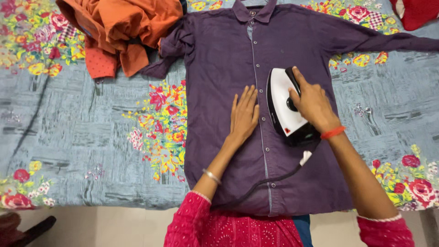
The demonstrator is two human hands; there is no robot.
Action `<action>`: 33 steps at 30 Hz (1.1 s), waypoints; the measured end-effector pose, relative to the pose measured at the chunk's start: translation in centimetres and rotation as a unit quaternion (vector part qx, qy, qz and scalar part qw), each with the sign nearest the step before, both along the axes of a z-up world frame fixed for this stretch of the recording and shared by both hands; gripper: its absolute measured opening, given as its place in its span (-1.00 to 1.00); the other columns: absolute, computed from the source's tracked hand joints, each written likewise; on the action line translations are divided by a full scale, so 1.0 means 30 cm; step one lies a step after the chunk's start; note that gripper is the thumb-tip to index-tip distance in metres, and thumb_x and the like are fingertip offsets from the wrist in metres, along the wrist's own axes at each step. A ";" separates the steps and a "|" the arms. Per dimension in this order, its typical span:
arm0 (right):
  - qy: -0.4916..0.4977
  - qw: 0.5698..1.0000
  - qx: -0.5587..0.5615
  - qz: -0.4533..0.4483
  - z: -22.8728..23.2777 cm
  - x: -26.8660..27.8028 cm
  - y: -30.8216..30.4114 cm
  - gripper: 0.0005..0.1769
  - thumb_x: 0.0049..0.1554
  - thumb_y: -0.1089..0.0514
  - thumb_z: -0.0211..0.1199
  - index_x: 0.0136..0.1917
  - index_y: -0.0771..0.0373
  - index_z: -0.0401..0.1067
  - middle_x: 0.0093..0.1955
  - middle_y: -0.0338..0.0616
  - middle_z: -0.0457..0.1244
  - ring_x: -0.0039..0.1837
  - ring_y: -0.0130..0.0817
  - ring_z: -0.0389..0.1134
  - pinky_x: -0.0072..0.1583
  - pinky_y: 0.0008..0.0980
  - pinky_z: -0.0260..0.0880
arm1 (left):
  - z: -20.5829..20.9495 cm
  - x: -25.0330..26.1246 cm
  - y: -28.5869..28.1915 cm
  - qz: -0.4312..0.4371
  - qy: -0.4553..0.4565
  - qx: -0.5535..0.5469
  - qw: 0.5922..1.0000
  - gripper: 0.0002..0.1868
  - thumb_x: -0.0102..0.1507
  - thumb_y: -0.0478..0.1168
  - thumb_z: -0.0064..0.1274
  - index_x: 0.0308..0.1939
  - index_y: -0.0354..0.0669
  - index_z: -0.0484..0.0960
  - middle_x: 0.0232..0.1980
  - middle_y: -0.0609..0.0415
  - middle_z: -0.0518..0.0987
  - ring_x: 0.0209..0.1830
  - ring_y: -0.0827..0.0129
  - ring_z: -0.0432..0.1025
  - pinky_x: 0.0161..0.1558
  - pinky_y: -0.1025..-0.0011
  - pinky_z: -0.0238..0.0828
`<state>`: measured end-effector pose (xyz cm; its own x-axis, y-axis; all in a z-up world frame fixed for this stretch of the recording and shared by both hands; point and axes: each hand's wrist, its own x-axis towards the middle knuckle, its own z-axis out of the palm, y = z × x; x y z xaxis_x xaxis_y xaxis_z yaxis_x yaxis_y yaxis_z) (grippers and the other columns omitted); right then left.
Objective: The person unfolds a purple shirt on a floral bedsheet and smooths it out. They then use an iron to press the shirt's body and sleeves, moving the iron back and forth to remove wrinkles.
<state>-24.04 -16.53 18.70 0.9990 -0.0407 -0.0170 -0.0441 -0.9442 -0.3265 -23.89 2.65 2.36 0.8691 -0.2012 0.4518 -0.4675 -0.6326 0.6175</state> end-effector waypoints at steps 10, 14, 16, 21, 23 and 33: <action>0.013 1.000 -0.001 -0.004 -0.020 -0.029 -0.008 -0.21 0.24 -0.02 0.14 0.68 -0.03 0.03 -0.06 0.53 0.32 0.07 0.58 0.32 0.15 0.31 0.32 | -0.014 -0.008 -0.048 0.025 0.000 0.165 0.986 -0.33 0.40 -0.11 -0.19 0.59 -0.20 0.14 0.66 0.04 0.09 0.70 0.29 -0.09 0.63 -0.06 -0.31; 0.044 0.998 0.004 -0.052 -0.023 -0.049 0.004 -0.22 0.24 -0.03 0.13 0.68 -0.05 0.04 -0.04 0.48 0.35 0.11 0.50 0.35 0.17 0.30 0.33 | -0.002 -0.015 -0.062 0.014 0.003 0.177 0.984 -0.32 0.37 -0.09 -0.17 0.57 -0.19 0.16 0.66 0.05 0.07 0.68 0.28 -0.09 0.59 -0.14 -0.33; -0.004 0.999 0.000 -0.046 -0.023 0.020 0.024 -0.22 0.23 -0.02 0.15 0.66 0.03 0.05 -0.05 0.47 0.34 0.09 0.49 0.36 0.14 0.27 0.36 | 0.004 -0.008 -0.053 0.012 0.002 0.193 0.981 -0.33 0.37 -0.08 -0.16 0.56 -0.19 0.18 0.66 0.06 0.08 0.68 0.30 -0.09 0.58 -0.16 -0.33; -0.042 0.998 -0.017 -0.047 -0.042 0.125 0.025 -0.24 0.24 -0.01 0.17 0.65 0.10 0.07 -0.04 0.48 0.32 0.06 0.49 0.36 0.09 0.28 0.37 | -0.015 -0.015 -0.055 0.017 0.010 0.199 0.980 -0.33 0.36 -0.08 -0.16 0.55 -0.19 0.21 0.65 0.08 0.11 0.68 0.31 -0.07 0.60 -0.14 -0.31; -0.043 0.998 -0.024 -0.039 -0.047 0.086 0.002 -0.23 0.25 0.00 0.16 0.67 0.10 0.06 -0.07 0.49 0.33 0.04 0.51 0.36 0.08 0.30 0.36 | -0.023 -0.013 -0.054 0.017 0.010 0.189 0.982 -0.33 0.36 -0.08 -0.16 0.55 -0.20 0.22 0.65 0.08 0.12 0.67 0.31 -0.06 0.60 -0.13 -0.31; -0.080 0.996 -0.044 -0.025 -0.065 0.090 -0.093 -0.25 0.21 0.02 0.21 0.63 0.15 0.16 -0.13 0.49 0.33 -0.03 0.47 0.37 0.06 0.28 0.37 | -0.016 -0.015 -0.049 0.020 0.001 0.175 0.984 -0.34 0.36 -0.08 -0.13 0.53 -0.21 0.24 0.64 0.06 0.16 0.67 0.32 -0.02 0.61 -0.11 -0.27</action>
<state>-21.33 -19.31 16.75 0.9854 -0.0848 0.1477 -0.0459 -0.9674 -0.2490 -24.35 1.17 1.89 0.8804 -0.3106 0.3584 -0.4371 -0.8246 0.3590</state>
